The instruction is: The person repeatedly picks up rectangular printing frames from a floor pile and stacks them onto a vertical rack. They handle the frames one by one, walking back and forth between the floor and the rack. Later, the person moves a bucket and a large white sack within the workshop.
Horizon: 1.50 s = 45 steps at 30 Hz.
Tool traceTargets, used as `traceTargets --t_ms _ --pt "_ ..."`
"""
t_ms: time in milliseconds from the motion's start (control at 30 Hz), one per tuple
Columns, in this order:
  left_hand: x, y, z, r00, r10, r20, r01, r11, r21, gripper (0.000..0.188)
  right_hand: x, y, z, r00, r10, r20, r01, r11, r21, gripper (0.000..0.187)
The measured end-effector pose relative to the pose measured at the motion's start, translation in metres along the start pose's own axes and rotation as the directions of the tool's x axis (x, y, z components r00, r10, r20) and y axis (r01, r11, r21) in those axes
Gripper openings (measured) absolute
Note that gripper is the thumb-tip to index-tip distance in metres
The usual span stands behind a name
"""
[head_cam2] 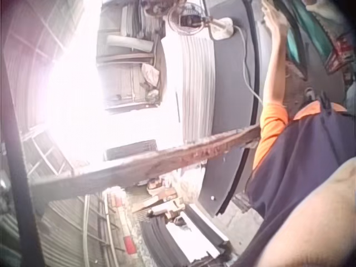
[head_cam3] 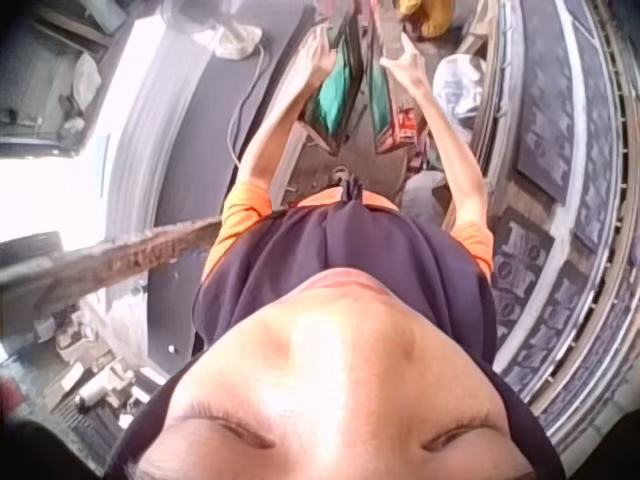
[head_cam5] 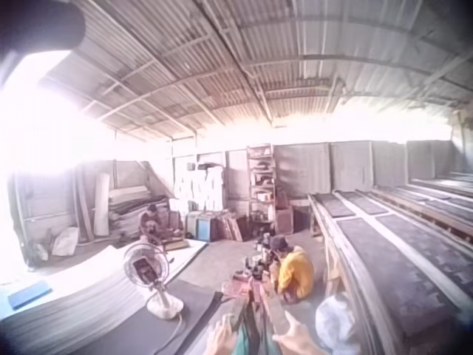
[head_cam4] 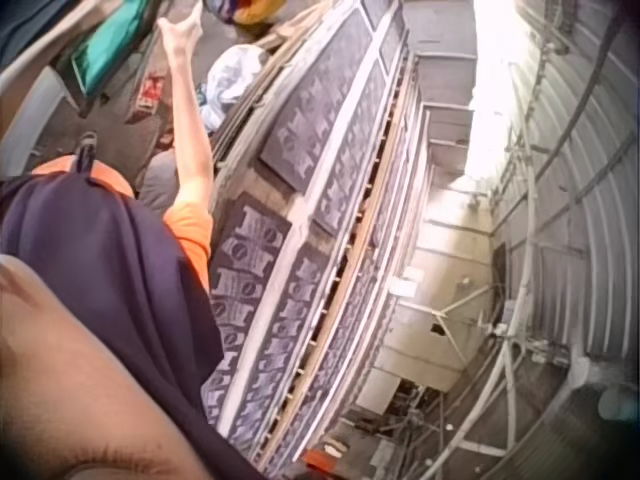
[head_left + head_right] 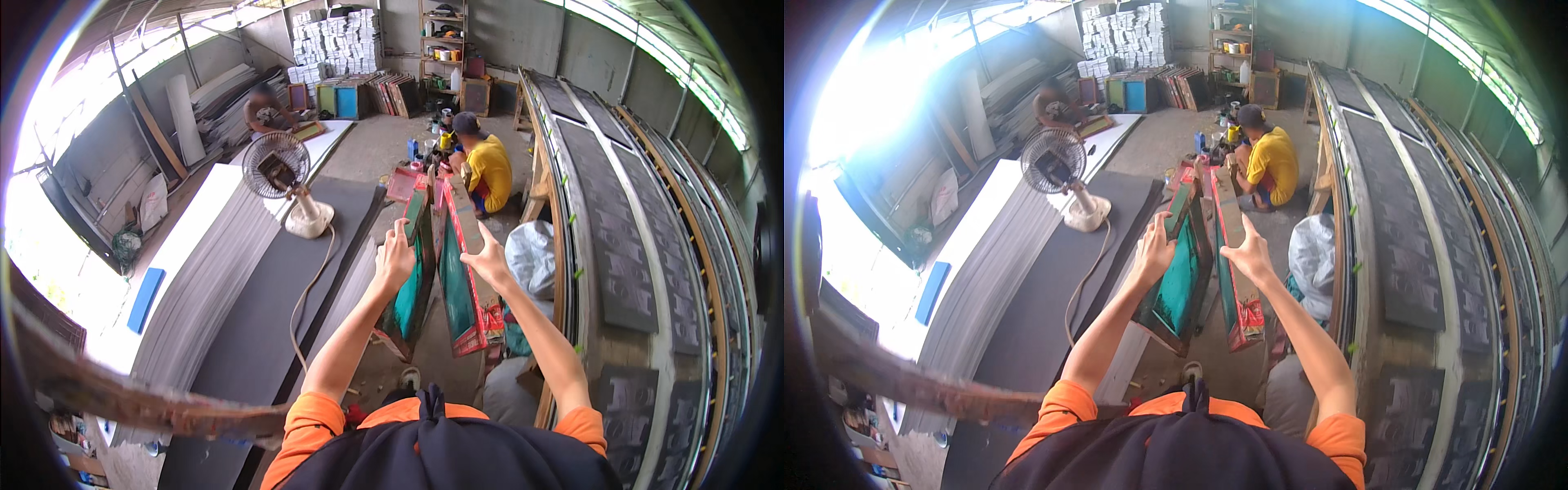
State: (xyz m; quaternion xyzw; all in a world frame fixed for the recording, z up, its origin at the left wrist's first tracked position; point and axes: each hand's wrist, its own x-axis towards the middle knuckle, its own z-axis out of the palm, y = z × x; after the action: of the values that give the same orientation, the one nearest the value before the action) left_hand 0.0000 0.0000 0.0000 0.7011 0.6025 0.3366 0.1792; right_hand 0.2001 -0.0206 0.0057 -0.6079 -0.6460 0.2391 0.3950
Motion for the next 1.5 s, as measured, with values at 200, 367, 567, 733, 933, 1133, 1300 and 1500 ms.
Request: traceTargets --t_ms 200,367,567,733,933,1133,1300,1500 --pt "0.165 0.030 0.006 0.994 0.032 -0.101 -0.033 0.999 -0.007 0.048 0.172 0.007 -0.016 0.989 -0.140 -0.053 0.138 0.990 -0.024 0.080" --pt "0.246 0.007 0.048 0.989 -0.038 -0.146 0.037 0.999 -0.009 0.047 0.270 0.056 0.003 0.987 -0.158 0.007 0.158 0.987 0.004 0.080" --pt "0.339 -0.010 0.070 0.953 -0.136 -0.272 0.139 0.990 -0.009 0.048 0.393 0.077 0.014 0.954 -0.280 0.110 0.279 0.960 0.022 0.083" --pt "0.401 -0.017 0.084 0.912 -0.232 -0.337 0.242 0.970 -0.013 0.047 0.472 0.077 0.021 0.915 -0.352 0.199 0.338 0.936 0.102 0.082" --pt "0.469 -0.048 0.088 0.862 -0.218 -0.457 0.260 0.965 0.030 0.043 0.564 0.088 0.062 0.850 -0.460 0.256 0.438 0.888 0.142 0.081" --pt "0.550 -0.109 0.091 0.812 -0.285 -0.509 0.357 0.933 0.049 0.042 0.662 0.090 0.126 0.827 -0.454 0.332 0.411 0.891 0.194 0.080" --pt "0.629 -0.169 0.086 0.747 -0.424 -0.512 0.491 0.871 -0.004 0.042 0.763 0.090 0.205 0.749 -0.531 0.396 0.477 0.847 0.235 0.081" --pt "0.697 -0.225 0.050 0.644 -0.516 -0.564 0.581 0.810 -0.078 0.040 0.840 0.052 0.288 0.694 -0.486 0.531 0.390 0.874 0.290 0.082"
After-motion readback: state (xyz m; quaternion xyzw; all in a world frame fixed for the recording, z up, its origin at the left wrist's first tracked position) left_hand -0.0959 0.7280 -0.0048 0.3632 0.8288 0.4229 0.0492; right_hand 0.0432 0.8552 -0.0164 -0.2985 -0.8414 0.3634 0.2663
